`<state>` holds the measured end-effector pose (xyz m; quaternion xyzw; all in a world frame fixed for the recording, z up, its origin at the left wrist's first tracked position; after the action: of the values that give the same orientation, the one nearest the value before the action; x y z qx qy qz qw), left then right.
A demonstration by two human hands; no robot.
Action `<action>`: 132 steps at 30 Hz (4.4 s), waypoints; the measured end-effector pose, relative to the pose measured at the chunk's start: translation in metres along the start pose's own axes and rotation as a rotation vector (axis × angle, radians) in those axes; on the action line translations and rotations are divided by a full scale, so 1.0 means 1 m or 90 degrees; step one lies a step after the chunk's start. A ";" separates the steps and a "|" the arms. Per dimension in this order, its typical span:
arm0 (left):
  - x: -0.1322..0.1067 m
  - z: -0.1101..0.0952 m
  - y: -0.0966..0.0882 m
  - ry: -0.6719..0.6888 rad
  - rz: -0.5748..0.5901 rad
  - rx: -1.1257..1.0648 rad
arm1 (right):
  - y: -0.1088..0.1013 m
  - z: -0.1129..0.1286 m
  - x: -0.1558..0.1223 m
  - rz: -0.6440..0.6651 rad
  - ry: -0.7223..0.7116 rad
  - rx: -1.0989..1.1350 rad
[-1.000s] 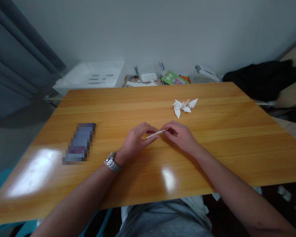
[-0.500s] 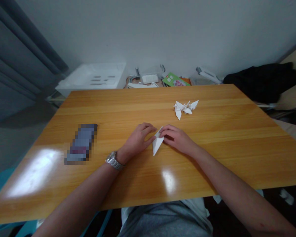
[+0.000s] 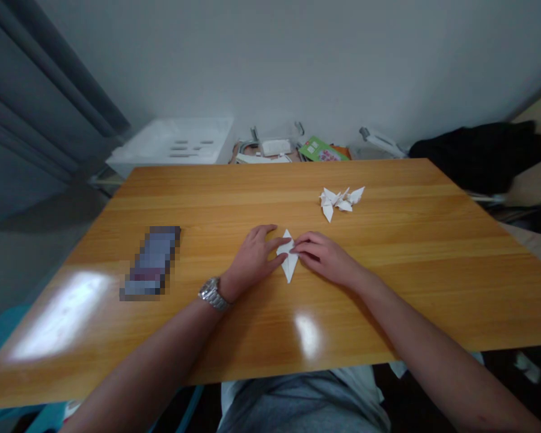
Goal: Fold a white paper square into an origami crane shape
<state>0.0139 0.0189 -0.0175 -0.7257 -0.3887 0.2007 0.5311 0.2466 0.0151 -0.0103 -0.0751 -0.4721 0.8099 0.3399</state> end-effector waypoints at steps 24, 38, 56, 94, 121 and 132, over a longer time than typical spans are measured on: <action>0.002 -0.004 -0.013 0.045 0.017 -0.111 | 0.002 -0.002 0.003 -0.003 0.073 0.050; 0.002 -0.005 -0.007 0.027 0.038 -0.110 | 0.001 -0.001 0.004 -0.007 0.088 0.092; 0.005 -0.003 -0.009 0.018 0.033 -0.125 | -0.002 0.000 0.004 -0.001 0.103 0.114; -0.002 0.009 -0.010 0.051 0.110 -0.021 | -0.006 -0.008 -0.007 0.105 -0.010 0.153; 0.001 0.007 -0.010 0.088 0.062 -0.050 | -0.006 0.003 -0.001 0.045 0.088 0.225; 0.005 -0.004 -0.018 0.076 0.084 -0.029 | -0.002 0.007 0.002 -0.006 0.180 0.251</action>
<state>0.0134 0.0223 0.0012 -0.7722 -0.3122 0.1831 0.5222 0.2432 0.0121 -0.0046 -0.1176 -0.2533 0.8663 0.4143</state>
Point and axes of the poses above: each hand's wrist, its own x-axis towards the middle knuckle, its own y-axis out of the palm, z = x × y, the point moved 1 cm from there along x, towards the middle knuckle, and after that the axes turned 13 degrees about z, right-handed, at the moved point
